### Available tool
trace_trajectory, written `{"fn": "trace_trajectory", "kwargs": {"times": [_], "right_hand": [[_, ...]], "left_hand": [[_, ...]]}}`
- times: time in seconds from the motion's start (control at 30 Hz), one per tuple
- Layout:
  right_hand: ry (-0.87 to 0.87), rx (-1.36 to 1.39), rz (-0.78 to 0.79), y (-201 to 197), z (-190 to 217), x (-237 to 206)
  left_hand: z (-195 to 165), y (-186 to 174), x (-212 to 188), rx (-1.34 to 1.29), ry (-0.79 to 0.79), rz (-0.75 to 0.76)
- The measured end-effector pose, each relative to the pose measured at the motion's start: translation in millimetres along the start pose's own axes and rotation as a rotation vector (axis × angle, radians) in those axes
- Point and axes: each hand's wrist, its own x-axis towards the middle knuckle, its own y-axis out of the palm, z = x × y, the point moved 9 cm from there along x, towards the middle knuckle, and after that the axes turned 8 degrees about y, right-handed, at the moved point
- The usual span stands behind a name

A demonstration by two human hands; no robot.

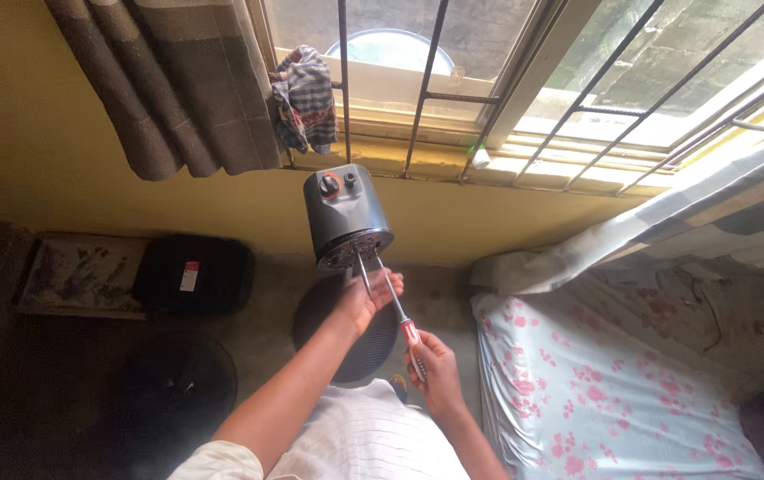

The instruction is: The person uses a screwdriver to loosen and tighten screws on the base of a small gray electric appliance set on a stool by a window, working on several screws in turn, then picks up a cloth and wipes the appliance.

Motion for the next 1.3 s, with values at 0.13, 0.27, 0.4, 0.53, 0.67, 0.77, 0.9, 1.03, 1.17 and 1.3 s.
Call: {"fn": "trace_trajectory", "kwargs": {"times": [0.13,0.27,0.4,0.53,0.67,0.77,0.9,1.03,1.17,1.3], "right_hand": [[-0.499,-0.454,-0.124,14,42,-21],[0.117,0.150,0.127,12,3,-12],[-0.016,0.115,0.167,15,11,-15],[-0.150,-0.052,0.053,4,13,-16],[0.231,0.368,0.235,8,-20,-13],[-0.162,0.007,0.078,-3,3,-11],[-0.554,-0.276,-0.153,-11,27,-34],[-0.065,0.231,0.131,3,-2,-28],[-0.656,-0.558,-0.283,15,50,-66],[-0.843,-0.689,-0.340,22,66,-82]], "left_hand": [[12,5,-8,0.044,-0.006,0.003],[10,13,-12,-0.121,0.020,0.040],[11,10,-12,-0.114,-0.002,0.027],[8,9,-8,-0.042,0.067,0.031],[10,14,-11,-0.182,0.030,0.059],[10,11,-10,-0.119,0.028,0.021],[13,11,-7,-0.106,0.071,-0.009],[18,13,-8,-0.229,0.063,-0.009],[22,3,-9,-0.103,0.003,-0.092],[19,3,-9,-0.062,0.046,-0.112]]}}
